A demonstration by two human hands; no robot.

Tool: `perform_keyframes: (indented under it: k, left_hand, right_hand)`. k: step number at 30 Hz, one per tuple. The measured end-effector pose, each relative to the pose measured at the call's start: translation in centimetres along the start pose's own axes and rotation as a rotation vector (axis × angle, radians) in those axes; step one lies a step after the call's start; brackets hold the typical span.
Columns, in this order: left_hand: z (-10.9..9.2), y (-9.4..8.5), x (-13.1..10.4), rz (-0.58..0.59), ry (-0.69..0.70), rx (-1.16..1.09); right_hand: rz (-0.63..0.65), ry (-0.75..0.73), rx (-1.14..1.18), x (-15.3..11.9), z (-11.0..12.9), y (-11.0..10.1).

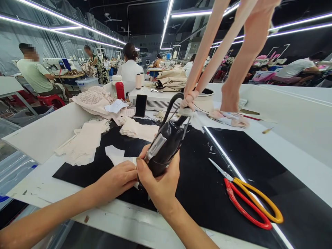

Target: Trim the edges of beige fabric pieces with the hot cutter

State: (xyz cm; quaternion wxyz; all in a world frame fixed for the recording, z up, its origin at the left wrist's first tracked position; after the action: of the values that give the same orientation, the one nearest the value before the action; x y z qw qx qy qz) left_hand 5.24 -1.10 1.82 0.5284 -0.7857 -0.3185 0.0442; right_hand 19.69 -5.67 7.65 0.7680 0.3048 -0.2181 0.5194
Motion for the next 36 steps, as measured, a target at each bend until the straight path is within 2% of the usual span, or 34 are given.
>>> perform_keyframes:
  k: [8,18,24,32,36]
  left_hand:
    - [0.2,-0.2,-1.0,0.037,0.106,0.064]
    - [0.5,0.0,-2.1,-0.109,0.27,0.18]
    - [0.3,0.0,-2.1,-0.109,0.252,0.191]
    - [0.0,-0.6,-1.6,-0.063,0.087,0.03]
    - [0.0,-0.5,-1.4,-0.066,0.074,0.019]
  right_hand:
    - [0.004,0.012,0.019,0.0,0.1,0.2]
    - [0.006,0.0,0.051,0.1,0.3,0.3]
    - [0.019,0.002,0.051,0.0,0.2,0.2]
    - [0.013,-0.011,0.066,-0.1,-0.1,0.0]
    - [0.004,-0.002,0.068,-0.1,0.0,0.2]
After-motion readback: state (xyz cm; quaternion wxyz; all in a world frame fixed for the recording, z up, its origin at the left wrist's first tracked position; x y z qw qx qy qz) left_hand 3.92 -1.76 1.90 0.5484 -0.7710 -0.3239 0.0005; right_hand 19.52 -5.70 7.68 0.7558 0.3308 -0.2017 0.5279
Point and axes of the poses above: each hand's wrist, its own x-axis towards the middle knuckle, its own y-axis out of the palm, z = x × y, the point moved 2 cm from there along x, towards the middle knuckle, and after that the axes turned 6 degrees about -y, right-handed, at the moved point
